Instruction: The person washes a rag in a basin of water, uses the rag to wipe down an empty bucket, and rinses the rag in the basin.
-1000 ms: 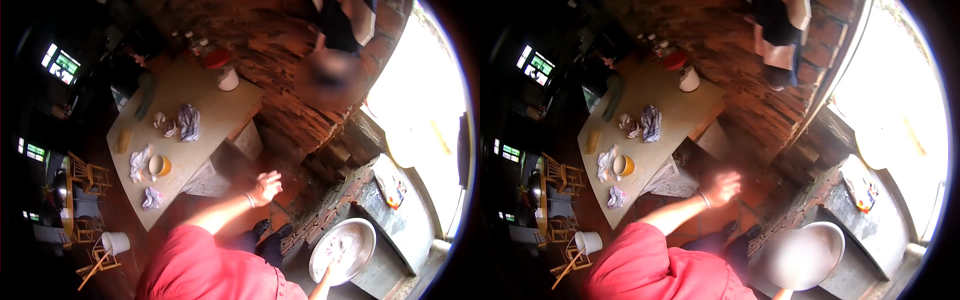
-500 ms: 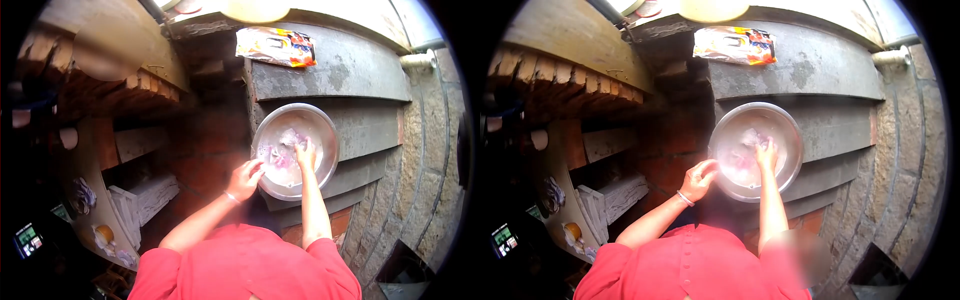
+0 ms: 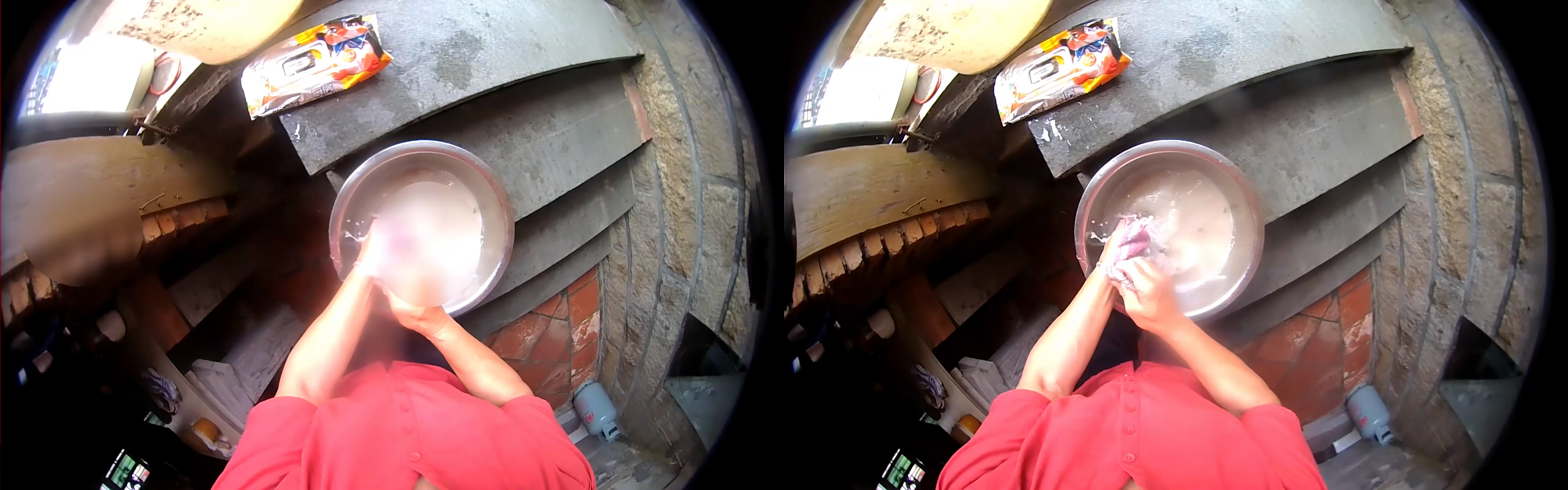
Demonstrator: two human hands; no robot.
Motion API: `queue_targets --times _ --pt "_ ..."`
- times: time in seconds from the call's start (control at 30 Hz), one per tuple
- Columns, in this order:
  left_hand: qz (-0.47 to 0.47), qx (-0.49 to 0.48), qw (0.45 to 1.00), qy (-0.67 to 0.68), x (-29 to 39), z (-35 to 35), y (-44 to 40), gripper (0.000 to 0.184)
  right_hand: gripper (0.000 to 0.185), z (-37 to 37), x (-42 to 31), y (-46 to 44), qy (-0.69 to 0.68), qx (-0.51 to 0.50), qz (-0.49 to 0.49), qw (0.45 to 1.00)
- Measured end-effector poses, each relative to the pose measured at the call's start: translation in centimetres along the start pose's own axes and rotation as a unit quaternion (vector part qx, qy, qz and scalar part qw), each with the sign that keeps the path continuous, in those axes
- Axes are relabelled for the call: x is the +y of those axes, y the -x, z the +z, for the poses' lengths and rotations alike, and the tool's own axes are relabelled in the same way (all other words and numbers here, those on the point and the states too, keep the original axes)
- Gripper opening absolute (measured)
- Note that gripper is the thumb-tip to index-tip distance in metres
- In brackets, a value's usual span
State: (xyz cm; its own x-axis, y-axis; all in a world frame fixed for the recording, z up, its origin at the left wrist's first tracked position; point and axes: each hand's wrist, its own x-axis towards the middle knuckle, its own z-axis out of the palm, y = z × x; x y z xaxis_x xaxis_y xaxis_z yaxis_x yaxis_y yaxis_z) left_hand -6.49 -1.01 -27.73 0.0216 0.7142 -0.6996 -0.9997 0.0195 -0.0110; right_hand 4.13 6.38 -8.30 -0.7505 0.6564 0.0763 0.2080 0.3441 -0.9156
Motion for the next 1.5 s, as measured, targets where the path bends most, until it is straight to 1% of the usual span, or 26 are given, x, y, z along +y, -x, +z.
queue_targets --times 0.07,0.1,0.13,0.17,0.23,0.33,0.37,0.43,0.47,0.57,0.6,0.67,0.7,0.8,0.9,0.97,1.03,1.07,1.1,1.13,1.17,1.23,1.27,1.33,1.4,1.5 --pt "-0.113 -0.152 0.974 0.121 -0.1 4.5 1.2 0.024 0.021 0.1 1.5 0.0 0.024 0.012 -0.001 1.0" --pt "-0.033 -0.021 0.996 0.074 -1.5 7.0 2.6 0.026 0.022 0.8 3.7 0.5 0.047 0.021 0.021 0.998" --pt "0.031 -0.085 0.996 0.013 -2.2 5.0 3.2 0.031 0.022 1.3 5.6 0.3 0.064 0.057 0.049 0.995" --pt "0.071 0.108 0.978 -0.166 -3.2 3.3 0.8 0.032 0.023 1.4 8.4 0.0 0.078 0.072 0.086 0.991" --pt "0.052 0.204 0.952 -0.222 -3.7 9.6 3.7 0.034 0.024 1.0 13.2 -0.2 0.107 0.083 0.159 0.978" --pt "0.098 0.119 0.957 -0.247 -3.7 10.5 4.3 0.042 0.025 0.1 16.4 -0.1 0.174 0.088 0.247 0.949" --pt "0.115 0.137 0.951 -0.254 -3.5 10.7 4.5 0.045 0.026 -0.1 16.5 -0.2 0.19 0.1 0.277 0.936" --pt "0.145 0.173 0.937 -0.268 -2.7 11.1 5.3 0.05 0.028 0.0 16.0 0.0 0.036 0.21 0.355 0.91" --pt "0.121 0.24 0.915 -0.299 -2.6 11.7 5.6 0.056 0.03 0.7 14.6 -0.3 -0.122 0.281 0.38 0.873" --pt "0.14 0.165 0.956 -0.196 -3.3 8.6 3.2 0.056 0.031 1.8 6.4 0.3 -0.328 0.167 0.321 0.872" --pt "0.035 0.014 0.993 -0.116 -1.9 5.4 2.0 0.048 0.032 2.7 5.0 0.9 -0.258 0.155 0.225 0.927" --pt "-0.001 -0.17 0.985 -0.012 -0.6 4.4 0.9 0.032 0.03 2.4 2.4 0.6 -0.125 0.124 0.15 0.973" --pt "0.046 -0.096 0.992 -0.072 -0.8 4.0 0.7 0.029 0.03 2.4 2.8 0.3 -0.047 0.114 0.098 0.988" --pt "0.081 0.106 0.986 -0.104 -2.0 7.9 2.6 0.029 0.021 3.2 8.0 -0.8 0.036 0.142 0.152 0.977" --pt "0.083 0.2 0.94 -0.264 -2.0 10.3 4.1 0.032 0.018 2.0 14.2 -1.5 0.147 0.126 0.194 0.962" --pt "0.083 0.146 0.949 -0.268 -1.8 9.3 4.3 0.042 0.019 0.9 17.2 -1.3 0.22 0.121 0.228 0.941" --pt "0.095 0.133 0.933 -0.32 -0.7 9.6 5.0 0.048 0.021 0.4 18.1 -1.0 0.221 0.202 0.225 0.927" --pt "0.083 0.154 0.936 -0.306 -0.3 10.1 5.1 0.051 0.022 0.7 17.8 -0.9 0.146 0.257 0.219 0.93" --pt "0.07 0.174 0.938 -0.291 -0.2 10.7 5.2 0.054 0.019 1.5 17.2 -0.3 -0.107 0.265 0.299 0.911" --pt "0.054 0.194 0.94 -0.275 -0.1 11.5 5.4 0.057 0.016 1.9 12.9 -0.9 -0.351 0.254 0.359 0.827" --pt "0.038 0.213 0.941 -0.259 -0.1 12.0 5.3 0.061 0.014 2.3 9.6 -0.8 -0.324 0.212 0.327 0.862" --pt "0.043 0.1 0.979 -0.174 0.4 9.3 3.4 0.047 0.014 3.3 3.1 -0.5 -0.31 0.179 0.278 0.891" --pt "0.031 -0.045 0.995 -0.082 0.7 3.4 0.1 0.043 0.02 3.2 1.7 -0.6 -0.227 0.161 0.206 0.938" --pt "0.014 -0.133 0.991 -0.028 0.5 -1.0 -2.2 0.038 0.025 3.4 1.9 -0.9 -0.042 0.165 0.092 0.981" --pt "0.014 -0.021 0.994 -0.105 0.0 4.2 0.9 0.035 0.024 3.8 5.7 -1.5 0.081 0.177 0.099 0.976" --pt "0.014 0.152 0.964 -0.218 -0.8 10.2 4.9 0.032 0.024 2.3 13.5 -1.8 0.114 0.155 0.199 0.961"
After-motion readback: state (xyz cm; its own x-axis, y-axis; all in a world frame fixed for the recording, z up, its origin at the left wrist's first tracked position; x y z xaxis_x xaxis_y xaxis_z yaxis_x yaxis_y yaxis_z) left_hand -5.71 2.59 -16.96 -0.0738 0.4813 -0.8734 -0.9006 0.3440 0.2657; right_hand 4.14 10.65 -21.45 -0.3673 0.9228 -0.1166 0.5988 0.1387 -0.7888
